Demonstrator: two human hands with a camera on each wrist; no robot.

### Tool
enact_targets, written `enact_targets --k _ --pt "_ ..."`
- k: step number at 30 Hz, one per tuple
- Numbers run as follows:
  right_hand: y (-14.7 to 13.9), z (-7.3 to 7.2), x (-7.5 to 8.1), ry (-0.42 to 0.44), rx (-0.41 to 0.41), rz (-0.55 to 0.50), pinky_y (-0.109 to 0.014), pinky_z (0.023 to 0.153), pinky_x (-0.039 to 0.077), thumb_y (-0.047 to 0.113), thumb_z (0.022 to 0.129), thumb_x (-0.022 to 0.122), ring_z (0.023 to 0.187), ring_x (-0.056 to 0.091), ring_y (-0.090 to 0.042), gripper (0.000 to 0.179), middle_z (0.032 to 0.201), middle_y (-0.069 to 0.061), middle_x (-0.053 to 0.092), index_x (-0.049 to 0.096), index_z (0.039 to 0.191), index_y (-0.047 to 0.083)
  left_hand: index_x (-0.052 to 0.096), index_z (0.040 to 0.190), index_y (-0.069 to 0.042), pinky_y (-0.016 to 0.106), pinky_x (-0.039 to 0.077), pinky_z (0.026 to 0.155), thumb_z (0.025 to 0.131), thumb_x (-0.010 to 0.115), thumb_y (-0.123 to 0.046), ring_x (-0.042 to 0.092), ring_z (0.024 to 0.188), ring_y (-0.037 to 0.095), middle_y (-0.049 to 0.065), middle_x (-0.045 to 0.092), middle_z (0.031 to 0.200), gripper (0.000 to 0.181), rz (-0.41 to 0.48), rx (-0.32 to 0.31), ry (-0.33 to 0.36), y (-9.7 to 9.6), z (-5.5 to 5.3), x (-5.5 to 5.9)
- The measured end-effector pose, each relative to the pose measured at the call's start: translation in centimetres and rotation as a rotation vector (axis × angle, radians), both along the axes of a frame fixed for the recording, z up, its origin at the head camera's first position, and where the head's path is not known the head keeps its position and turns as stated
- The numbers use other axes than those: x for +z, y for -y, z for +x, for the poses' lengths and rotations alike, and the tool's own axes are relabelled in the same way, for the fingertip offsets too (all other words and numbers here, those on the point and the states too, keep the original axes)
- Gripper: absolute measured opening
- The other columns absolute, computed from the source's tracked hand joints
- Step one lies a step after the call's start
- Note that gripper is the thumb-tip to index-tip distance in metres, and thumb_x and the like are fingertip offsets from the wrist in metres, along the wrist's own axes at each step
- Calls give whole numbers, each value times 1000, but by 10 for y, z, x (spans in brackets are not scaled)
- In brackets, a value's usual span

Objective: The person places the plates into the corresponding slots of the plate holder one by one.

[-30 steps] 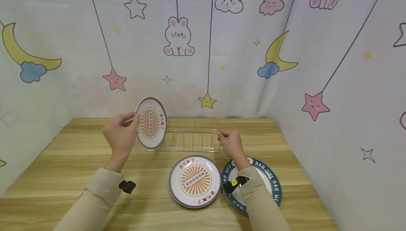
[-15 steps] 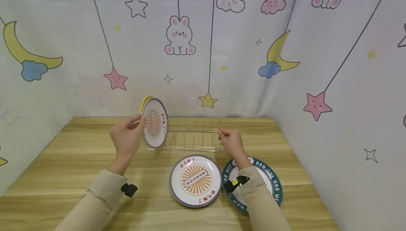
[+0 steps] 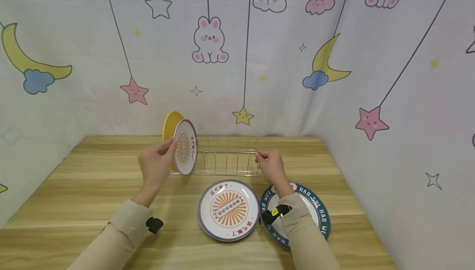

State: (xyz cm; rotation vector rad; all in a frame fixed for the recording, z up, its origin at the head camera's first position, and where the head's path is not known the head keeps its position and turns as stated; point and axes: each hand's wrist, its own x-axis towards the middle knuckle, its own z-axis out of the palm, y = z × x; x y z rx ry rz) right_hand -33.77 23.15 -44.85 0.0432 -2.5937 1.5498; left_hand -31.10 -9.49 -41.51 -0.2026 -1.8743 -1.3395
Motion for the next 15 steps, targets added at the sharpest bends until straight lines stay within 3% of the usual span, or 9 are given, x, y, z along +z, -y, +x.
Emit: enact_targets --k 15 --pt "2 1 1 -42 5 10 -19 51 47 8 100 58 78 66 -41 32 92 -17 71 61 131 3 72 106 7 12 54 65 87 73 3 72 83 31 21 71 103 20 -1 -60 114 -1 1 0"
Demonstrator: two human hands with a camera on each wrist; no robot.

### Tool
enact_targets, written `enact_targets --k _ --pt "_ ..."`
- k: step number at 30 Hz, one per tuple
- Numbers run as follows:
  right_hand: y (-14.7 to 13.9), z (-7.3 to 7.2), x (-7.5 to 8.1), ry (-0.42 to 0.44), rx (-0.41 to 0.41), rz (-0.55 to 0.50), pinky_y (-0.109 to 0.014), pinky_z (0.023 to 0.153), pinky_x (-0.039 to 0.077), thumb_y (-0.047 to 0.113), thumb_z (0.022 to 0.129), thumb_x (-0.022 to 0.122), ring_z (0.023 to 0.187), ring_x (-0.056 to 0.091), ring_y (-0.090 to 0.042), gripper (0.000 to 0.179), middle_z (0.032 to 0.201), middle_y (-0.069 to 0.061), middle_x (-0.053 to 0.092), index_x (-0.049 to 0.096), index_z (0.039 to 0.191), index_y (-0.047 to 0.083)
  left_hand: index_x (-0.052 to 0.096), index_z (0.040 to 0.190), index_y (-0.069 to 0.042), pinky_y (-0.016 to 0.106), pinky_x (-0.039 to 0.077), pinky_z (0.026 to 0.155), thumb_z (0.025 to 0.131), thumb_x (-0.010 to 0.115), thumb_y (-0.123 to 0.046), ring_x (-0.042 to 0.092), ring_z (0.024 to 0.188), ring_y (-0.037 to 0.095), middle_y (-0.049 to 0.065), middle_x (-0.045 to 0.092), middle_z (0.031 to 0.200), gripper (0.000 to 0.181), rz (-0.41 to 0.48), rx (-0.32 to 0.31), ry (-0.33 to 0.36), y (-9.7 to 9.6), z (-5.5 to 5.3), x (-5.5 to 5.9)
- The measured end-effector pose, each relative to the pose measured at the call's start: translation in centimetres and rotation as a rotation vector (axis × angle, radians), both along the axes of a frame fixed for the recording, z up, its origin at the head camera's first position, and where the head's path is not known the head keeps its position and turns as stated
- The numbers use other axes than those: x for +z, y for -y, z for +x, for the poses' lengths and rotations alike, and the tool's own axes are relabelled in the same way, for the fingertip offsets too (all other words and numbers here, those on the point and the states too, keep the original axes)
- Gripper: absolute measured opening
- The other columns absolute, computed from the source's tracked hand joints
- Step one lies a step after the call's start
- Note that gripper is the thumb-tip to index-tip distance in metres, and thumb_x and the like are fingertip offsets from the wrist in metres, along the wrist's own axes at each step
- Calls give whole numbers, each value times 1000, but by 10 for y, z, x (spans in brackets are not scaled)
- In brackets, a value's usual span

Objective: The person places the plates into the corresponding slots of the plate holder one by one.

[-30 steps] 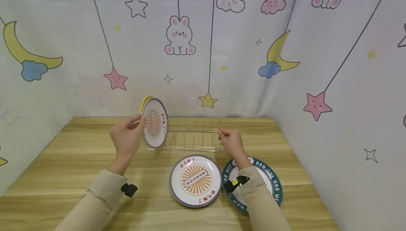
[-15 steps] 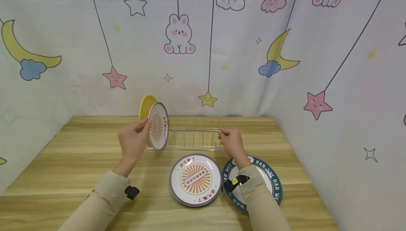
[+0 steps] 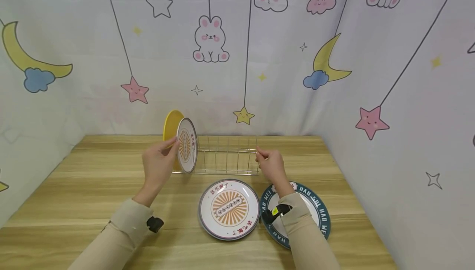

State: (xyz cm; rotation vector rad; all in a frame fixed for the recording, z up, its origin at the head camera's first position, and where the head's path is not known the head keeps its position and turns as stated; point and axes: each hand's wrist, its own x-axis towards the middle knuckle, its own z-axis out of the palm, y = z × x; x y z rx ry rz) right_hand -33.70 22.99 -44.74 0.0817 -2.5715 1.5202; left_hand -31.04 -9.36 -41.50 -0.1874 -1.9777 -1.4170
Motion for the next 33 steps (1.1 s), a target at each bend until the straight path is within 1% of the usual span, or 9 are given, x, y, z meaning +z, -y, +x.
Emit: enact_targets --k 4,6,10,12,18,23,27,30,33 --pt "0 0 0 -5 0 -1 -19 51 48 7 100 58 78 66 -41 32 92 -17 71 61 131 3 72 106 8 13 54 65 87 73 3 72 83 31 22 71 103 20 0 -10 27 -1 1 0" --pt "0 0 0 -10 4 1 -19 51 47 7 100 58 78 66 -41 32 92 -18 71 61 131 2 71 107 8 16 55 66 87 73 3 72 83 31 22 71 103 21 -1 -16 53 -1 1 -1" --pt "1 1 1 -5 4 -7 -19 50 46 7 100 59 78 66 -41 31 92 -19 71 62 130 3 71 108 7 21 57 68 88 71 2 72 86 30 21 71 104 21 -36 -10 117 0 1 -7" --pt "2 1 1 0 4 -7 -19 50 46 7 100 59 78 66 -41 31 93 -19 71 62 130 3 71 109 7 22 58 69 89 70 1 72 87 29 20 71 105 21 -53 -4 133 0 1 -9" --pt "1 1 1 14 -2 -11 -19 50 46 9 100 58 80 66 -40 32 96 -20 71 61 132 4 71 110 8 23 58 71 89 69 2 72 89 30 20 71 106 23 -56 -17 116 1 2 -11" --pt "0 1 1 16 6 -7 -20 52 48 9 100 58 81 66 -39 33 97 -21 71 60 132 3 71 111 7 24 58 72 87 68 3 72 89 30 20 71 106 24 -73 -12 116 2 7 -12" --pt "0 1 1 16 2 -6 -20 55 51 9 100 58 79 67 -35 32 97 -21 71 61 131 3 72 110 5 27 58 73 86 68 3 72 89 29 19 72 104 24 -73 3 104 3 11 -13" --pt "0 2 2 9 -1 -1 -20 53 49 8 100 58 78 67 -33 31 97 -21 71 62 131 3 73 108 3 26 58 72 86 69 2 73 88 26 16 73 102 22 -64 13 87 4 15 -13" --pt "0 2 2 8 -5 6 -20 52 49 7 100 58 79 67 -35 31 95 -19 71 62 131 3 74 106 3 22 57 70 86 69 3 73 88 26 15 73 102 21 -41 9 70 4 20 -11"
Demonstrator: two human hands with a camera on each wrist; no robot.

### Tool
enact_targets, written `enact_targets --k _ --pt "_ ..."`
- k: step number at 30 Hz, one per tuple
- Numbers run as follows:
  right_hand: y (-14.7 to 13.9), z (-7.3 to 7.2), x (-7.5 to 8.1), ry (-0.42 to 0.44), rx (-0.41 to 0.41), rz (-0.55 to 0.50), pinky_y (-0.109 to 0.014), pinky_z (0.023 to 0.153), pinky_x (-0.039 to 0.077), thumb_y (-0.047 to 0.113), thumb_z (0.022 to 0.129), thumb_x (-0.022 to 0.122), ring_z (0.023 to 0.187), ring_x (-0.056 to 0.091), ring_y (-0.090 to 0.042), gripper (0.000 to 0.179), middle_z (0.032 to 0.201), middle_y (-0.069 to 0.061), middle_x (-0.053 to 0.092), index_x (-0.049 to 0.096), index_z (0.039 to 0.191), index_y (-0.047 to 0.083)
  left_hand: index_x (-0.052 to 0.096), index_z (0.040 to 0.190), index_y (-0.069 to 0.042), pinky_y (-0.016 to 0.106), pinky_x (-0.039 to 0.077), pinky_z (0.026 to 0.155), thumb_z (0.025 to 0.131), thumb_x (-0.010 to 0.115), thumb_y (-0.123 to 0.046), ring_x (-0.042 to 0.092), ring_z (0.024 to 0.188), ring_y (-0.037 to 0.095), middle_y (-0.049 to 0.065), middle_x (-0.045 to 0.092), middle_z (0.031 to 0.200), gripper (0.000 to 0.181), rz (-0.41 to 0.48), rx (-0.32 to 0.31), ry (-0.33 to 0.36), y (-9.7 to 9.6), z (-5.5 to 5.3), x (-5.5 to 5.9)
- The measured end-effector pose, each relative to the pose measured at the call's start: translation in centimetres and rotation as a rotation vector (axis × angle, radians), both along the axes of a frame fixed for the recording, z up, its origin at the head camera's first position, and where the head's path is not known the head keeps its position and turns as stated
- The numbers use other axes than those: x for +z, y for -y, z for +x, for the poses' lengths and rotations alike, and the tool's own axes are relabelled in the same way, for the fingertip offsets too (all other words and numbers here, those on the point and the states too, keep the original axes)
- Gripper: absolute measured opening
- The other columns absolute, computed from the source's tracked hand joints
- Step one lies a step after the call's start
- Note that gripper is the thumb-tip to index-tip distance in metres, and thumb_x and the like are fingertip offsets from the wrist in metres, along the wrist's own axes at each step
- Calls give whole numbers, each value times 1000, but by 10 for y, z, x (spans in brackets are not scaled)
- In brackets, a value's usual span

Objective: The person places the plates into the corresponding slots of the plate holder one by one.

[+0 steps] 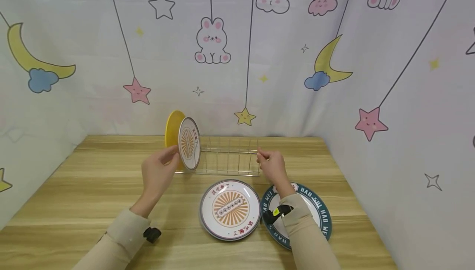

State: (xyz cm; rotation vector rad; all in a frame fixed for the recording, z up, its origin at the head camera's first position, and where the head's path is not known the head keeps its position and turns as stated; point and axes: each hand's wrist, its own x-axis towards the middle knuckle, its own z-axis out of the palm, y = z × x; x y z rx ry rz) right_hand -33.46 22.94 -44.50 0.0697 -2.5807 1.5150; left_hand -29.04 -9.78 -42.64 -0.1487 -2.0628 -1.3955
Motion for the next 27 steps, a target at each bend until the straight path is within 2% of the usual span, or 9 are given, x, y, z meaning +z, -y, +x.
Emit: enact_targets --k 6,13,19,24,27 --pt "-1 -3 -3 16 -4 23 -22 53 50 9 101 57 79 67 -36 33 96 -18 71 60 133 1 73 108 4 14 54 67 84 69 4 72 88 27 17 73 103 24 44 -20 -14 -1 10 3" --pt "1 -5 -4 21 -18 35 -22 49 45 8 101 57 67 61 -20 33 94 -17 71 60 133 3 72 108 6 16 55 68 85 72 4 72 87 27 18 73 102 24 63 -70 15 -4 20 4" --pt "3 -4 -2 43 -16 31 -21 48 43 7 101 55 64 57 -17 35 97 -22 69 57 135 0 71 110 5 20 57 71 85 72 0 72 89 26 18 72 107 25 64 -138 97 -6 25 1" --pt "4 -6 -3 23 -10 31 -20 47 42 6 101 54 60 54 -14 35 95 -24 68 55 135 -3 71 113 3 23 57 75 87 74 -3 71 93 25 15 71 112 27 74 -199 193 -7 27 -3" --pt "3 -7 -5 11 -8 30 -19 46 41 5 101 53 57 52 -11 35 94 -25 67 55 135 -4 70 114 4 24 57 77 87 73 -2 71 94 26 17 70 113 29 82 -229 224 -8 27 -7"
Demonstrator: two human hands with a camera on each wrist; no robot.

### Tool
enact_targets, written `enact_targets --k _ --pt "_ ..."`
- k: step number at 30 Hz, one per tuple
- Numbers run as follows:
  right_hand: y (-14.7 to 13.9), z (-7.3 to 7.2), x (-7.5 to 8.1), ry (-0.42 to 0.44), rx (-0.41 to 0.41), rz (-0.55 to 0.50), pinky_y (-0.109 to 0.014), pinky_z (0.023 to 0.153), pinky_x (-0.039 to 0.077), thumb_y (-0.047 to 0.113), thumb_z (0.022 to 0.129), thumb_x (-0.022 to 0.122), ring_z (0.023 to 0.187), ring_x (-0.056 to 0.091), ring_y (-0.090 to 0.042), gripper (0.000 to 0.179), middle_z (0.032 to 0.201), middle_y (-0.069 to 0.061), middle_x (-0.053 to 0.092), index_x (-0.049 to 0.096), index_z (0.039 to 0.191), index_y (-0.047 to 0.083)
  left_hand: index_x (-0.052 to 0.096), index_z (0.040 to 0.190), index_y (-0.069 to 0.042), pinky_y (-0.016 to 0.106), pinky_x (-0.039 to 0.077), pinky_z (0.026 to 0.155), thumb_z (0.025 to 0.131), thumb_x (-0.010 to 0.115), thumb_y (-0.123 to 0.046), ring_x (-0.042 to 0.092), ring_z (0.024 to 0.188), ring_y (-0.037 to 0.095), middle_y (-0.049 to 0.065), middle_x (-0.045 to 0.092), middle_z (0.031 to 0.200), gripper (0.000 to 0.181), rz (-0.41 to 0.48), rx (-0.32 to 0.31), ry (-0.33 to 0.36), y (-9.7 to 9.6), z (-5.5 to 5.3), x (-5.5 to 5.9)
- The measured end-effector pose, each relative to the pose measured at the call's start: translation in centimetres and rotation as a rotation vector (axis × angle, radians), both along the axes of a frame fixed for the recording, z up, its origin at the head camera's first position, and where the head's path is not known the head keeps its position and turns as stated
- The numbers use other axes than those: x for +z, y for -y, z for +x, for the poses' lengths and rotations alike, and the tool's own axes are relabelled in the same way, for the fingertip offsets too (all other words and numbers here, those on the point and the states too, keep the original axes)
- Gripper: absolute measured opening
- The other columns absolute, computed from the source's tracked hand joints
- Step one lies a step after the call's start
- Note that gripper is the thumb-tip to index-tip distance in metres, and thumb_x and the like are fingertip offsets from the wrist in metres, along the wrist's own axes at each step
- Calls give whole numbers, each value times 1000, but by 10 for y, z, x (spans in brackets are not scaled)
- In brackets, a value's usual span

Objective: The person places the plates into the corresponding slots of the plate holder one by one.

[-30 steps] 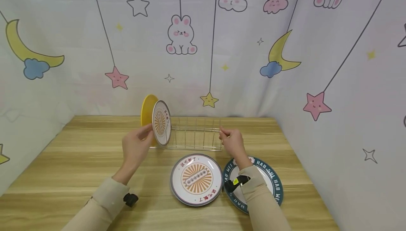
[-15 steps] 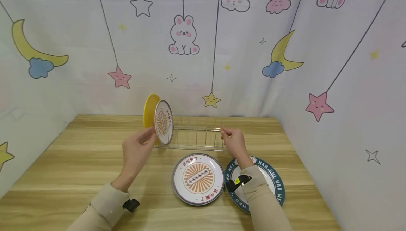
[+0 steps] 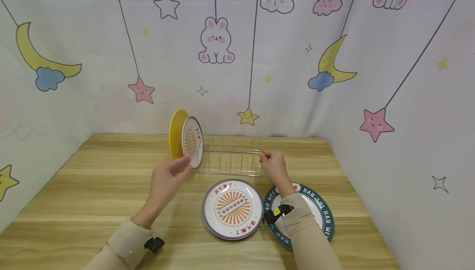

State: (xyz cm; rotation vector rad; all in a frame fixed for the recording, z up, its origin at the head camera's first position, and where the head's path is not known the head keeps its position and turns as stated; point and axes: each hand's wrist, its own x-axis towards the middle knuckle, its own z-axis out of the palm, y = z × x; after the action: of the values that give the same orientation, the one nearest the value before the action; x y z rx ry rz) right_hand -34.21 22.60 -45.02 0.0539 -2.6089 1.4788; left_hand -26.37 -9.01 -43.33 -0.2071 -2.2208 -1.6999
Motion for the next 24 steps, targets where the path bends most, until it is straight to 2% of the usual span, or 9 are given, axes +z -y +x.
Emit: enact_targets --k 10,16,24 --pt "1 -1 -2 -11 3 -14 -17 43 37 6 101 55 54 47 -9 37 94 -24 65 54 136 -3 68 117 6 26 57 80 86 74 -2 70 98 28 17 70 114 32 -17 -53 91 -2 2 -11" --pt "2 -1 -3 -29 -4 6 -19 42 34 7 100 56 51 42 -10 36 89 -17 67 56 135 -2 69 118 3 28 57 82 86 74 -4 69 101 28 15 69 117 33 -22 -89 150 -3 4 -18" --pt "3 -1 -3 -54 -18 37 -20 46 38 9 99 58 62 53 -13 36 91 -18 68 57 135 -1 67 119 5 28 57 82 86 73 -3 69 101 29 21 67 119 35 -11 -146 164 -5 5 -23"
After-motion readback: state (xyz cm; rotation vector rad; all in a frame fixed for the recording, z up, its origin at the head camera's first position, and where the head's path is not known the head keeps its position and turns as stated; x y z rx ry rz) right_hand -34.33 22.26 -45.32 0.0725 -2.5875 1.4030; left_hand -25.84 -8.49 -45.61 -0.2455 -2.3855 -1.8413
